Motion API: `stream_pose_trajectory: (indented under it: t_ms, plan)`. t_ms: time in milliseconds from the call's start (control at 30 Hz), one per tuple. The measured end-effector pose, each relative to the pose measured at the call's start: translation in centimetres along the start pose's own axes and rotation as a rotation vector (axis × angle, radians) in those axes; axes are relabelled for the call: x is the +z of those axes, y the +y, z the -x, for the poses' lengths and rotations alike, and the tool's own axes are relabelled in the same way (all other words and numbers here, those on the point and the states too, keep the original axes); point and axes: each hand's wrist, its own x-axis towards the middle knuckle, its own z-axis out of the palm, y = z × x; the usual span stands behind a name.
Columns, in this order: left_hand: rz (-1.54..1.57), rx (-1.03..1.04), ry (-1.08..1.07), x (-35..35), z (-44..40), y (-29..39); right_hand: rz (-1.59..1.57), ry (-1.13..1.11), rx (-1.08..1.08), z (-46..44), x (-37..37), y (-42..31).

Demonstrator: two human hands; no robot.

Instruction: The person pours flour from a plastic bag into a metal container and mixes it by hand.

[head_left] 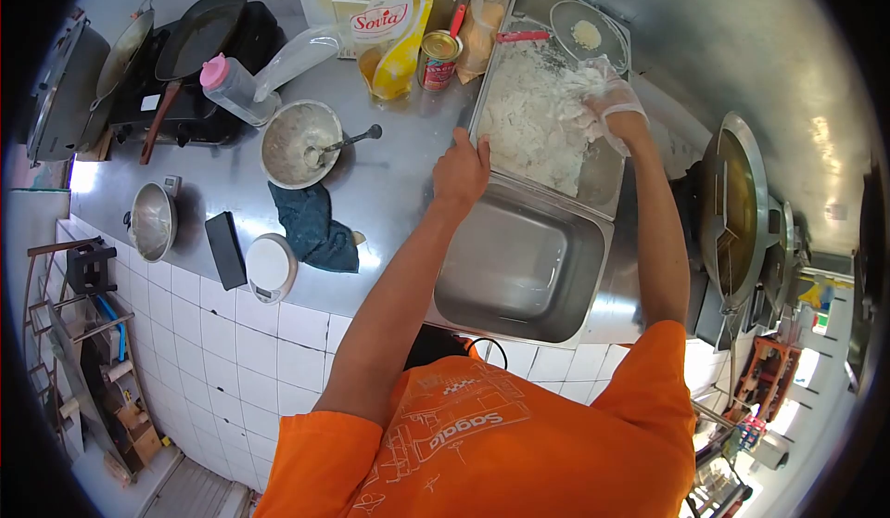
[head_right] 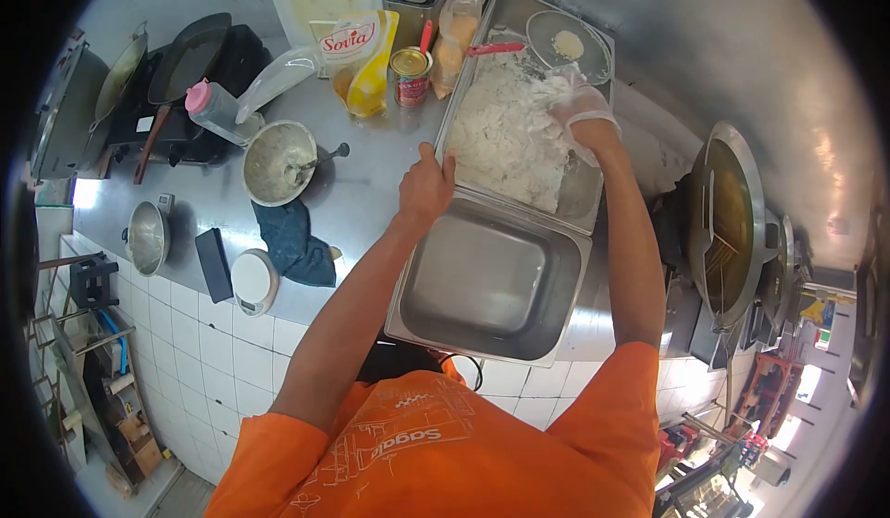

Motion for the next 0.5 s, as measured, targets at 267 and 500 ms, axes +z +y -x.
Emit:
stream_pose_trajectory:
  t_ms: [267,500]
  plan:
    - [0.0,-0.002,0.004,0.0,0.0,-0.1,-0.028,0.068,-0.128,1.9,1.2,-1.8]
    - [0.002,0.005,-0.006,-0.2,0.0,0.1,0.101,-0.204,-0.031,0.4,7.3,5.5]
